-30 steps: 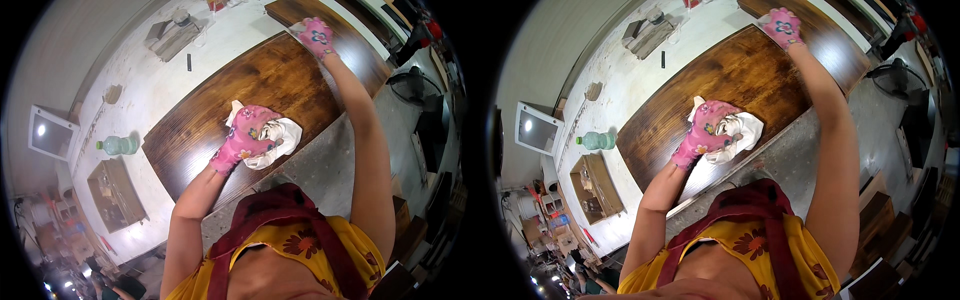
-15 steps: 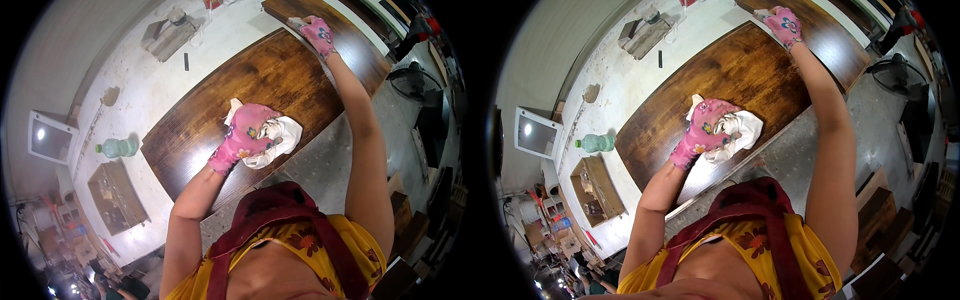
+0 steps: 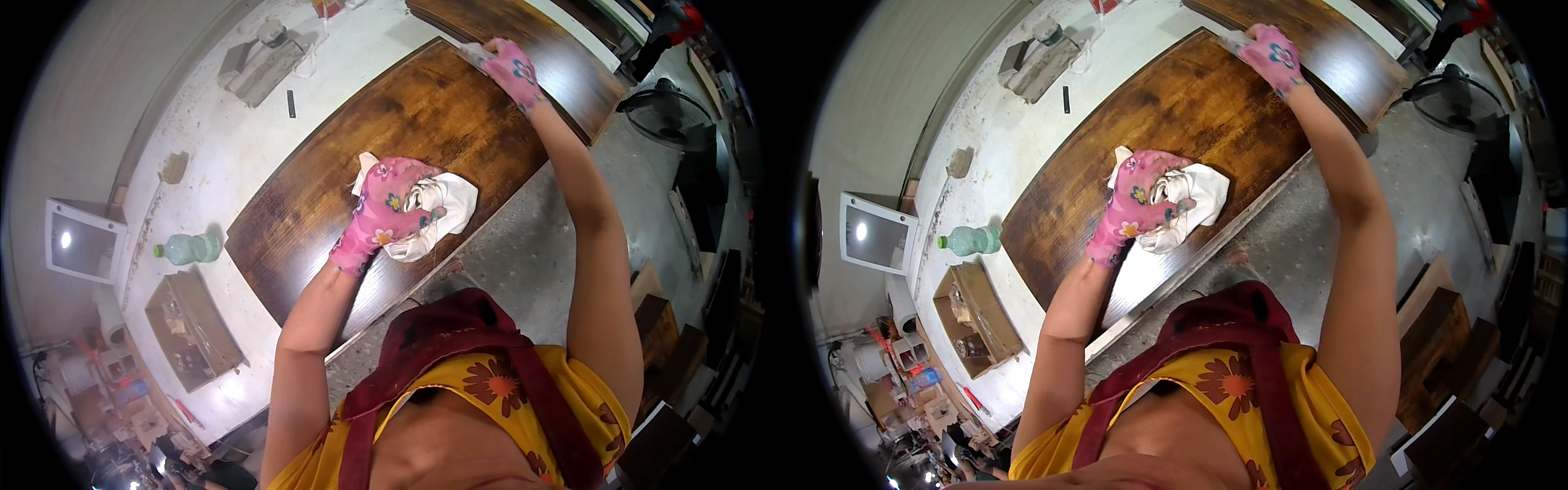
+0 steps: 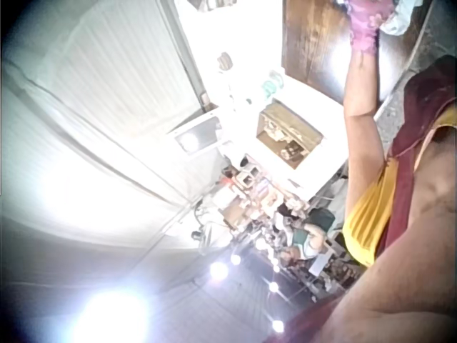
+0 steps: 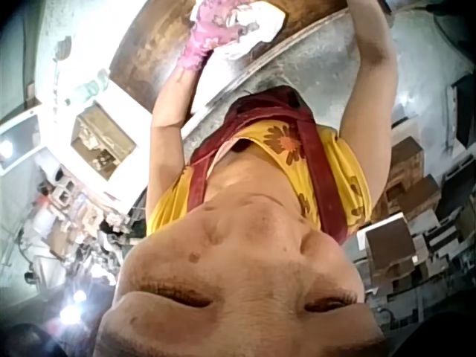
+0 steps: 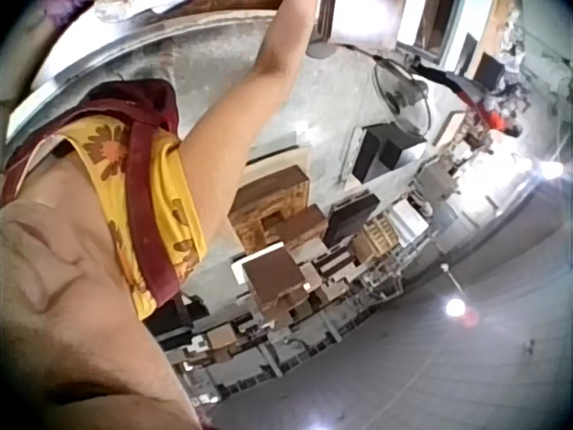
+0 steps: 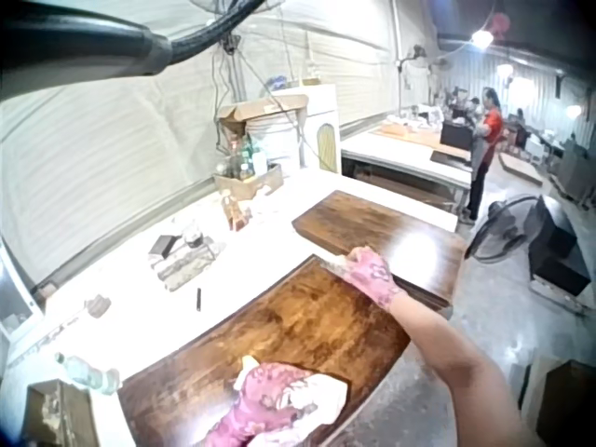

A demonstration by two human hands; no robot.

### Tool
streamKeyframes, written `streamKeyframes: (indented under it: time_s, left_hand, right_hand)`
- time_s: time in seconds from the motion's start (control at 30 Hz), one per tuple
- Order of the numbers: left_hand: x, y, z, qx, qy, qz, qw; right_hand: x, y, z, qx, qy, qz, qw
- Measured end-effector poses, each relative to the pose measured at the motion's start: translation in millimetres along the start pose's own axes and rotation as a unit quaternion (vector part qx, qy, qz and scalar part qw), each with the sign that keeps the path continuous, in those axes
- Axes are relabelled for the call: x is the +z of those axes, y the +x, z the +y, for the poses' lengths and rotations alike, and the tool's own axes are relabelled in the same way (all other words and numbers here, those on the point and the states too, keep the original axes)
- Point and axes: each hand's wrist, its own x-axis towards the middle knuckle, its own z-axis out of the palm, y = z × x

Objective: The person wipes a wood panel using a cloth, then picks up a small block of wood and applies a substance to it from a container before resuming wiping the panel.

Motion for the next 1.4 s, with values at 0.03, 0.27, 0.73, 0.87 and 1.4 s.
streamKeyframes:
  time_s: [0.03, 0.27, 0.73, 0.87, 1.4]
  left_hand:
    - [-0.2, -1.6, -1.6, 0.001, 0.022, -0.004, 1.0]
    - [10.9, -6.7, -11.0, -0.017, -0.101, 0.045, 0.994]
    - [0.6, -6.8, -43.1, -0.069, -0.298, 0.293, 0.906]
    - [-1.3, -6.1, -38.6, -0.058, -0.216, 0.251, 0.942]
    - [-2.9, -1.1, -29.4, -0.109, -0.162, 0.237, 0.952]
  right_hand:
    - [-7.2, -14.8, 3.7, -0.002, -0.003, 0.001, 1.0]
    - [-70.5, -124.0, 40.6, 0.069, -0.059, 0.035, 0.995]
    - [-74.1, -207.5, 45.5, 0.083, -0.066, 0.208, 0.972]
    - [-58.8, -222.8, 16.1, 0.185, -0.044, 0.159, 0.969]
    - [-68.7, -191.4, 87.3, 0.116, -0.128, 0.213, 0.962]
